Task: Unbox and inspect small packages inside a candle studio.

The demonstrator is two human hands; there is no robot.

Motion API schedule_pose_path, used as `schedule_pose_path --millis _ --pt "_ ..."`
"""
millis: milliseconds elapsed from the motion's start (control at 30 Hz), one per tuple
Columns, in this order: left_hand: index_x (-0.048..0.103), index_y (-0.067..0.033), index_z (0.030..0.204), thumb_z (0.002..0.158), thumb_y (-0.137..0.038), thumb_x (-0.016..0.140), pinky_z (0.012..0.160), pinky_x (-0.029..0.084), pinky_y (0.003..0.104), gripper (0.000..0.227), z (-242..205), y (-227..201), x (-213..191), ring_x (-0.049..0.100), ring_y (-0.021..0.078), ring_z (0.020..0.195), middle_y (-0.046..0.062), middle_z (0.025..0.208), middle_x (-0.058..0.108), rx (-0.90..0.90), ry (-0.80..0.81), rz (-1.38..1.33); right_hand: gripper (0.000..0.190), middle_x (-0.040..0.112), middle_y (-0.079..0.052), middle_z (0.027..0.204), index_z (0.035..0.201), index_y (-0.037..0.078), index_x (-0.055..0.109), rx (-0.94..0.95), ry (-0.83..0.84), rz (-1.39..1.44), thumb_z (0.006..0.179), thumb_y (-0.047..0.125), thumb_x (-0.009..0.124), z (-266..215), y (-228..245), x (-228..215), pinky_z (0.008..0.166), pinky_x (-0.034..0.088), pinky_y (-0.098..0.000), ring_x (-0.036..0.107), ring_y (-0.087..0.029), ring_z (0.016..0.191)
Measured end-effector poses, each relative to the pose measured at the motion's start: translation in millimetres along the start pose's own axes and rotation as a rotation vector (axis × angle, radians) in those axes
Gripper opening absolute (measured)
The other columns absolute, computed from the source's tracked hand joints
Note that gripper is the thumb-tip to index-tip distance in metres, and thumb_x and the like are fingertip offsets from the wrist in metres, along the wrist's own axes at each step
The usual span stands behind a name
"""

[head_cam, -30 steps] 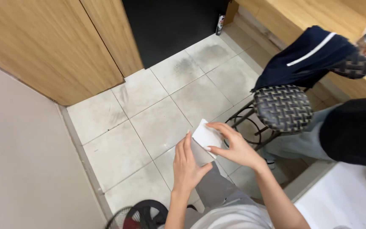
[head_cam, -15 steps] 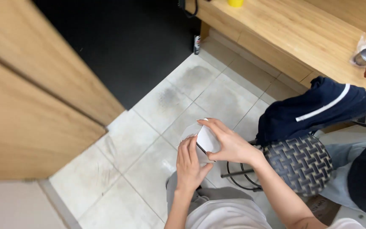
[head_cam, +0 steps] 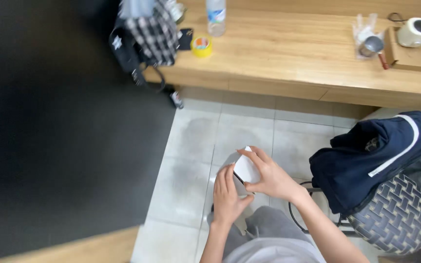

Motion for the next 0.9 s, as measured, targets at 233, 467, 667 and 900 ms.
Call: schedule_pose_path --millis 233,467,667,900 --pt "0.034 -0.0038 0.151 0.061 -0.015 0.092 0.108 0.046 0.048 0.108 119.5 69.7 64.9 0.049 0.0407 0.135 0.021 0.148 0.046 0.04 0.276 -0.167 0.078 0.047 -0.022 0.151 0.146 0.014 0.048 0.155 -0.247 0.053 0.076 0.025 0.081 74.9 -73.5 -37.3 0.101 0.049 -0.0419 0.054 -0.039 0.132" --pt "0.026 -0.0043 0.157 0.069 -0.02 0.092 0.107 0.05 0.044 0.111 241.3 101.5 129.5 0.055 0.035 0.131 0.022 0.143 0.05 -0.09 0.192 -0.449 0.056 0.067 -0.006 0.135 0.146 0.011 0.055 0.339 -0.319 0.433 0.093 0.023 0.068 168.3 -189.6 -83.7 0.088 0.052 -0.0316 0.061 -0.019 0.103" --pt "0.023 -0.0069 0.16 0.084 -0.024 0.082 0.095 0.056 0.038 0.098 363.5 142.8 197.5 0.06 0.0244 0.122 0.017 0.135 0.055 -0.374 0.241 -0.722 0.054 0.063 -0.009 0.137 0.153 0.005 0.046 0.272 -0.401 0.689 0.104 0.023 0.057 256.6 -277.8 -127.5 0.1 0.048 -0.0272 0.059 -0.011 0.119" --pt "0.028 -0.0025 0.156 0.089 -0.018 0.077 0.098 0.054 0.034 0.085 418.6 199.8 324.5 0.059 0.0222 0.124 0.015 0.137 0.056 -0.595 0.399 -1.063 0.057 0.057 -0.012 0.147 0.154 0.001 0.042 0.432 -0.48 0.591 0.107 0.033 0.049 297.1 -358.5 -160.5 0.11 0.039 -0.0306 0.05 -0.017 0.136"
Point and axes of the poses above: each hand's wrist, its own z-axis towards the middle knuckle, its own x-axis out of the palm, y = z × x, the point moved 8 cm from there along z, towards the middle knuckle
